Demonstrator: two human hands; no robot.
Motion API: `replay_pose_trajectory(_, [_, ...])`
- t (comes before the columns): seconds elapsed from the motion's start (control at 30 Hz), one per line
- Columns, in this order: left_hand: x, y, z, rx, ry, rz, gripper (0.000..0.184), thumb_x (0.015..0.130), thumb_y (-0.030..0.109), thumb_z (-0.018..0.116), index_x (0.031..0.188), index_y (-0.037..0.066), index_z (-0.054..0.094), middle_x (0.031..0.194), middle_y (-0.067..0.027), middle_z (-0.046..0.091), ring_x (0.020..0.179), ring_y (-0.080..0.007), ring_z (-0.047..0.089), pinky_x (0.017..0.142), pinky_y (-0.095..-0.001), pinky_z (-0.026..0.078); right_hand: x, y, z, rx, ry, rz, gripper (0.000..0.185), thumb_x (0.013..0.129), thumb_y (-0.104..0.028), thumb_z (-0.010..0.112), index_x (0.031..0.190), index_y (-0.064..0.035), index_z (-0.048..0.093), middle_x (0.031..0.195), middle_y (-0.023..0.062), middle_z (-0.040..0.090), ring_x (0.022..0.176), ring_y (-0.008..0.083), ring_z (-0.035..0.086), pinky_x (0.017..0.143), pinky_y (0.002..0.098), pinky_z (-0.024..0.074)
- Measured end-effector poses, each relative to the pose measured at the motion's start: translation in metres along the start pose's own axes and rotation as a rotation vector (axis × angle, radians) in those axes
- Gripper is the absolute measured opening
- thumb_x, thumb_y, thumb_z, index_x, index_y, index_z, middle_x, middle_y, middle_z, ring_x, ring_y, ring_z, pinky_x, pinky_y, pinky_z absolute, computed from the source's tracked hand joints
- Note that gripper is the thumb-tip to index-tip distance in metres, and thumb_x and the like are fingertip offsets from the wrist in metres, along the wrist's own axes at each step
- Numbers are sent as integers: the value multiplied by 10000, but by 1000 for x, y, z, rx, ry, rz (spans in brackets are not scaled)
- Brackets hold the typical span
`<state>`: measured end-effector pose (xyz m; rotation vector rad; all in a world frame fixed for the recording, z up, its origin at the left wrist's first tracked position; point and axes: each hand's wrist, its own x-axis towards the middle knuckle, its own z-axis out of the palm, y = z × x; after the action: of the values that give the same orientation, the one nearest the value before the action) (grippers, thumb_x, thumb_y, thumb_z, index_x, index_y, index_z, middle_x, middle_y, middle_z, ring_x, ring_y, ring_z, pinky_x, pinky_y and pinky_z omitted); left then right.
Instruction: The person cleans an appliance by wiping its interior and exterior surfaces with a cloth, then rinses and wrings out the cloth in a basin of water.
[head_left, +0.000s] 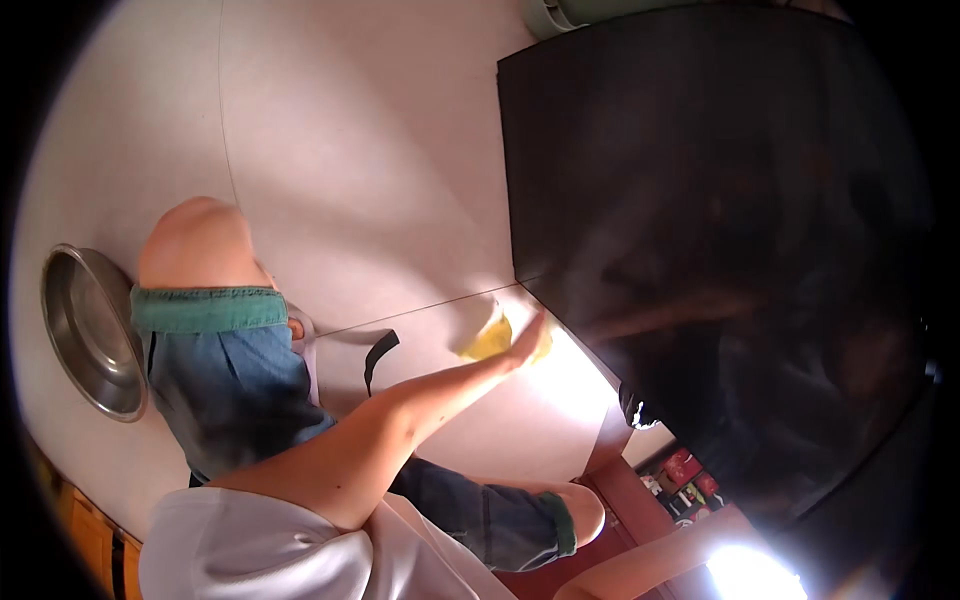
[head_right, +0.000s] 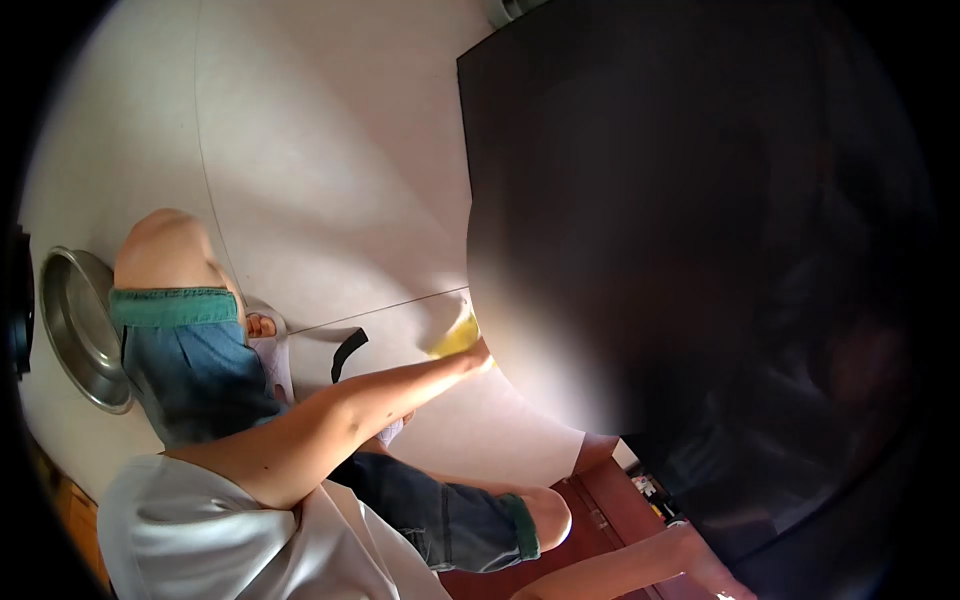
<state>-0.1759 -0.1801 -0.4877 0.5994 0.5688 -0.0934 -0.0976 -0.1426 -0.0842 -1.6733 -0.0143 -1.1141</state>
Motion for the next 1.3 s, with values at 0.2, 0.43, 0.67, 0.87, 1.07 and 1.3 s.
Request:
replay_pose_trajectory(0.2, [-59,46,45,194,-206,-452,344,852,142,415,1151,32,544,1016,-117,627,929,-219,588,842,-328,443,6,-15,2,148,68,52,391,939,-340,380,1139,-17,475,1204,127,507,1059,260,529,953,350,426])
replay_pose_trajectory(0.43, [-111,151,25,911,-403,-211,274,872,127,406,1082,37,557,884,-97,617,807,-174,584,726,-348,438,-14,-5,-46,105,-29,16,411,950,-369,357,1186,-46,452,1220,108,492,1075,223,507,962,323,390])
replay_pose_trajectory(0.67, [-172,253,19,-154,-246,-594,271,892,211,480,1115,72,545,964,-35,602,837,-130,586,773,-303,484,-193,19,-131,-152,-707,1305,616,909,-503,423,1365,-103,318,1373,100,366,1259,246,335,1009,426,284])
replay_pose_trajectory(0.87, [-178,314,-10,340,-546,23,344,873,155,562,1209,89,537,1233,-67,520,1161,-158,471,986,-312,366,-163,-52,-71,-267,-1130,768,380,829,-101,625,1161,23,487,1042,128,591,870,213,628,743,296,520])
replay_pose_trajectory(1.07, [-181,406,30,-546,-450,43,372,898,361,513,1184,124,499,1138,-43,552,1084,-220,523,915,-394,432,-63,-112,-69,-362,-380,-341,584,830,-313,570,1288,-12,369,1322,176,371,1195,306,436,948,442,400])
replay_pose_trajectory(1.3, [-77,605,193,-702,-327,856,348,935,233,401,1261,126,453,1210,-53,539,1084,-207,534,924,-331,440,0,-64,-38,-484,-173,-192,931,840,-567,515,1398,49,95,1375,255,280,1242,325,357,1016,399,292])
